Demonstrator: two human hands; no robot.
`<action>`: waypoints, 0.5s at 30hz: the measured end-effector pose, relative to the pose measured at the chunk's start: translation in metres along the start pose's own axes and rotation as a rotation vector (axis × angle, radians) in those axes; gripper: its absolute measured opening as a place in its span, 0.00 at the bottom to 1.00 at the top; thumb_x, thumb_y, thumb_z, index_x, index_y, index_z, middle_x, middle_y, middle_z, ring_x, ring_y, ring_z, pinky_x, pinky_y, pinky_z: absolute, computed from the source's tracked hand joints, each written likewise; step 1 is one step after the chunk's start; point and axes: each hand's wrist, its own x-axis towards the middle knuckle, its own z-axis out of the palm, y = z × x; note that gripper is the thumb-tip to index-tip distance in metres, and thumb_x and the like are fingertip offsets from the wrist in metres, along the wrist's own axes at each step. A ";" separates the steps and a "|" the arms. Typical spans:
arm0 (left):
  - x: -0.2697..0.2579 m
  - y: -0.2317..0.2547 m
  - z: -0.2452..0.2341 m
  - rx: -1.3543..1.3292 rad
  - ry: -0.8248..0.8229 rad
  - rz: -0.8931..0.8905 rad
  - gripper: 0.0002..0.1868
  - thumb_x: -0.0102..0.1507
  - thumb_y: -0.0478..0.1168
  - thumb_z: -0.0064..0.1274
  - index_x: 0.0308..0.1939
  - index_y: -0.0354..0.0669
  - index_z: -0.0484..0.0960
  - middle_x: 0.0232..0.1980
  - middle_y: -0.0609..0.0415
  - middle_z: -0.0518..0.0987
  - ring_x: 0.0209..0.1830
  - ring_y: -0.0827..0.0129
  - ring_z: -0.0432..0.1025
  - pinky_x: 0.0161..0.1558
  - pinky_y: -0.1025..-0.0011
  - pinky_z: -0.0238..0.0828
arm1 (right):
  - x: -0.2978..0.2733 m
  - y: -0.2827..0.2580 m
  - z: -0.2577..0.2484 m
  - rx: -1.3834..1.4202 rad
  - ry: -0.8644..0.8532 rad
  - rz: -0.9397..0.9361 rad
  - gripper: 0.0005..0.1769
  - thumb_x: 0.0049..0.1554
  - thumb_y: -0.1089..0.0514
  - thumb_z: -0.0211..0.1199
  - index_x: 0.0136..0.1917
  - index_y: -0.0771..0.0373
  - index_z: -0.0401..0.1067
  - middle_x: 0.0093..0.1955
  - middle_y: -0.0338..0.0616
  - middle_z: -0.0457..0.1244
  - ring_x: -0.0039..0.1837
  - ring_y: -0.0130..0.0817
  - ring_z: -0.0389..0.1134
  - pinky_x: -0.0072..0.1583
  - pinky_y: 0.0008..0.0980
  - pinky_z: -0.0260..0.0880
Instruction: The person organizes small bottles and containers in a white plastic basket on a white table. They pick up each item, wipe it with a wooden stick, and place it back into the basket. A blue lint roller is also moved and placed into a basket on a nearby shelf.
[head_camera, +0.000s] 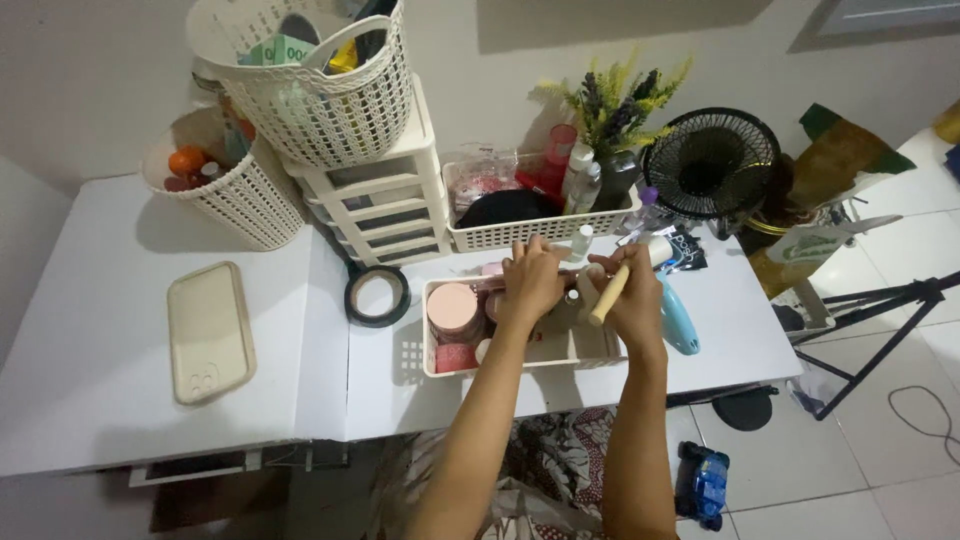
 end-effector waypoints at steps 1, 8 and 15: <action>0.002 -0.004 0.004 -0.001 -0.003 -0.004 0.16 0.61 0.44 0.58 0.52 0.50 0.85 0.56 0.50 0.72 0.61 0.47 0.65 0.57 0.45 0.67 | 0.001 0.004 0.000 -0.001 -0.003 0.004 0.19 0.60 0.62 0.68 0.55 0.58 0.59 0.53 0.59 0.71 0.55 0.51 0.74 0.60 0.44 0.69; 0.016 -0.015 0.019 0.000 0.029 -0.070 0.20 0.60 0.48 0.59 0.56 0.54 0.80 0.57 0.47 0.72 0.63 0.43 0.61 0.57 0.42 0.60 | -0.003 -0.002 -0.007 0.090 0.006 0.028 0.20 0.59 0.63 0.69 0.55 0.59 0.58 0.55 0.62 0.70 0.58 0.50 0.73 0.62 0.43 0.70; 0.050 0.016 -0.009 -0.147 0.113 0.007 0.14 0.62 0.42 0.55 0.50 0.43 0.83 0.45 0.39 0.82 0.48 0.39 0.78 0.48 0.44 0.75 | 0.009 0.010 -0.011 0.328 0.243 0.027 0.16 0.69 0.38 0.46 0.55 0.50 0.60 0.47 0.47 0.72 0.44 0.24 0.70 0.46 0.18 0.66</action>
